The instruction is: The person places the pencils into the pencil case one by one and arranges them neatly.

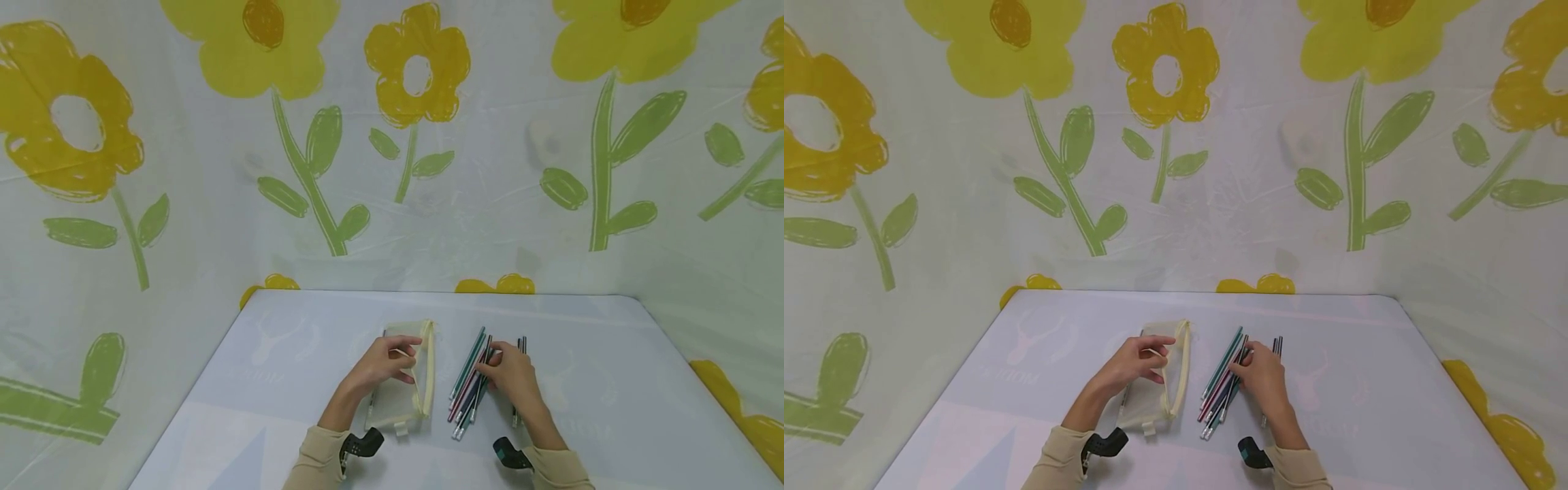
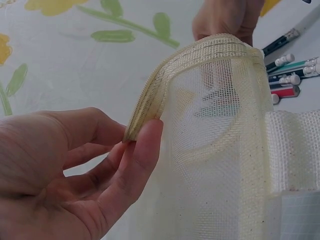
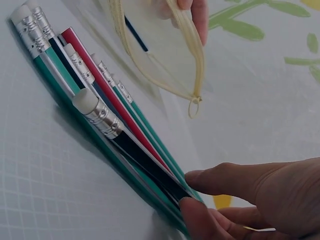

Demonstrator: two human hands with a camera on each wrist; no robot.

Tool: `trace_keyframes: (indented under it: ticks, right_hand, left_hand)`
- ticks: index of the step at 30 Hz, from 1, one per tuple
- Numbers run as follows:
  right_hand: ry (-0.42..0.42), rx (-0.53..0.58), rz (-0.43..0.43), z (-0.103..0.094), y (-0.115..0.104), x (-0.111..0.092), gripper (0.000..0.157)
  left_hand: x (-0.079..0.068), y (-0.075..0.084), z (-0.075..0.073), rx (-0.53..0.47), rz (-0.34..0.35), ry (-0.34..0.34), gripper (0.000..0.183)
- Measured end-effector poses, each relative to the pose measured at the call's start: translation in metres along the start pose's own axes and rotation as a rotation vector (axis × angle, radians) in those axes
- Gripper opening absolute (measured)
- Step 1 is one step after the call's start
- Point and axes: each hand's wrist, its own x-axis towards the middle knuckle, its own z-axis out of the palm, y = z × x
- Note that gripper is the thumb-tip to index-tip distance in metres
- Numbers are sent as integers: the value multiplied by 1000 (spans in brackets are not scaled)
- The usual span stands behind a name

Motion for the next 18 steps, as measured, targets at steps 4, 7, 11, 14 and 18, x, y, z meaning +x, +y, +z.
trace_keyframes:
  ticks: [4,7,11,14,18]
  right_hand:
    - [5,-14,-2,2,0,1,59]
    - [7,-25,-5,3,0,1,59]
    - [7,-19,-7,6,1,2,59]
    - [7,-10,-6,7,1,2,58]
    - [15,-13,-8,7,0,1,56]
  left_hand:
    - [-1,0,0,-3,-4,-1,45]
    - [-1,-1,0,-4,-6,0,45]
    - [-1,-2,0,-5,-6,-1,45]
    - [-1,-2,1,-4,-5,1,45]
    - [-1,-1,1,2,-3,4,45]
